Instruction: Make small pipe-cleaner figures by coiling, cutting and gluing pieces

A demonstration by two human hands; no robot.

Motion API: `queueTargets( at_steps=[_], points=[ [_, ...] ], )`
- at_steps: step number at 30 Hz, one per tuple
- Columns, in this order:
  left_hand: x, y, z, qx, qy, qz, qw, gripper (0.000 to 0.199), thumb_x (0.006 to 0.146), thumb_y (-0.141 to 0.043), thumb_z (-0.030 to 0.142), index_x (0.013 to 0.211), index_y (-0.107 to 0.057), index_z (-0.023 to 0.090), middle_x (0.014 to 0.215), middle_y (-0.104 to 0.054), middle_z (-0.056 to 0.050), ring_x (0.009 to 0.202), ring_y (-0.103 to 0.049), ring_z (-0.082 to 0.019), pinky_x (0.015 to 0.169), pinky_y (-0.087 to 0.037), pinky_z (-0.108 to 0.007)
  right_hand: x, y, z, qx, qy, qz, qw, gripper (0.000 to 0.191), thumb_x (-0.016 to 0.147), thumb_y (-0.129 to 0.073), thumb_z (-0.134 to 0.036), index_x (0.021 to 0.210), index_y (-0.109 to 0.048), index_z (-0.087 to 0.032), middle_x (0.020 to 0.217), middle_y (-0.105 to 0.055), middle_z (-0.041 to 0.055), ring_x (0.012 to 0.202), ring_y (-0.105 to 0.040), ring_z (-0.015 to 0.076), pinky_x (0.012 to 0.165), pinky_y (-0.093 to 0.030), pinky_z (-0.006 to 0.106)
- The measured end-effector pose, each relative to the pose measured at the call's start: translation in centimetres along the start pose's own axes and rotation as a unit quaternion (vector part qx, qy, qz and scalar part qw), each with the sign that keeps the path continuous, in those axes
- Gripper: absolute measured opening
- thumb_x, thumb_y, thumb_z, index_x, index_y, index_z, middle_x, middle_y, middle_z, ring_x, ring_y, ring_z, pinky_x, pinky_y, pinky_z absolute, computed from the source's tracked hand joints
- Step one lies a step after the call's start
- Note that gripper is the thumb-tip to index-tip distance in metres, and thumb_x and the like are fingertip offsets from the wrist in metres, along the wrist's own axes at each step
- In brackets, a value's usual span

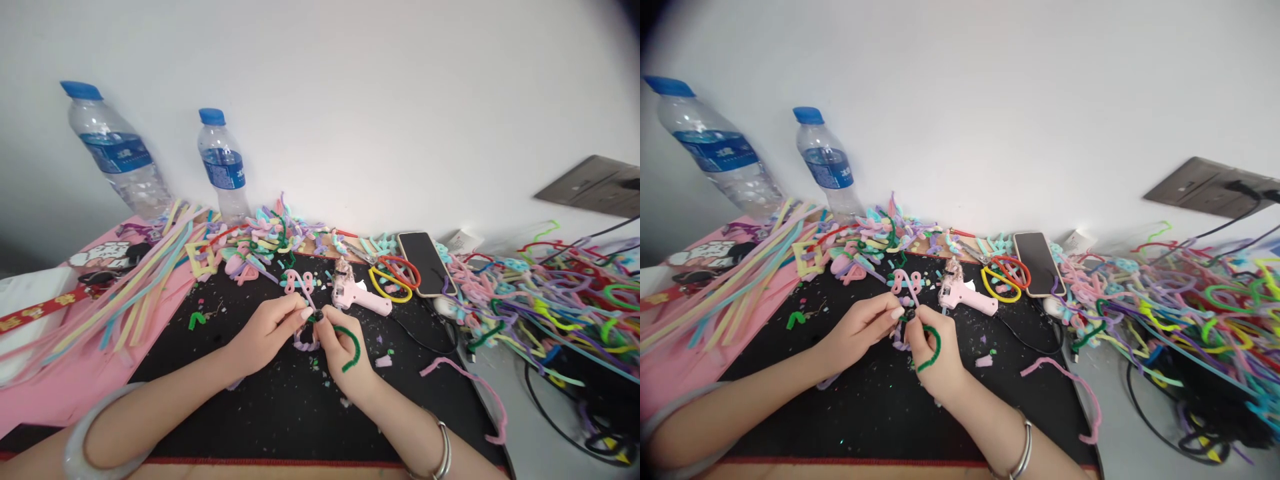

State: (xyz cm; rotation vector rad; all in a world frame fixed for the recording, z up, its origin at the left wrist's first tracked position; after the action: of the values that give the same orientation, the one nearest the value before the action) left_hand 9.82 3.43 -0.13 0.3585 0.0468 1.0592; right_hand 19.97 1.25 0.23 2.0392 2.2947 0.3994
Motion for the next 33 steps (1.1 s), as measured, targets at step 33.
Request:
queueTargets(
  at_steps=[33],
  points=[
    [-0.1, -0.2, -0.2, -0.055, 0.036, -0.025, 0.997, 0.035, 0.098, -0.026, 0.036, 0.079, -0.048, 0.017, 0.052, -0.037, 0.007, 0.045, -0.035, -0.009, 0.051, -0.031, -0.024, 0.0, 0.2, -0.1, -0.054, 0.032, -0.012, 0.998, 0.034, 0.092, -0.037, -0.027, 0.060, -0.040, -0.018, 0.055, -0.039, -0.0040, 0.052, -0.037, 0.0083, 0.049, -0.029, 0.022]
  ],
)
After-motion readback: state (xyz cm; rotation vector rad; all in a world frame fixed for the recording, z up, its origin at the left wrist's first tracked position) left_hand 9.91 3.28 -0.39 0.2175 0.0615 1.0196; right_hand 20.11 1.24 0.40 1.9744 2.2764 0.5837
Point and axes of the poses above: each hand's wrist, its own x-axis towards the middle knuckle, its own y-axis out of the back of the hand, z = x × y, the point moved 9 cm from there along x, towards the middle knuckle
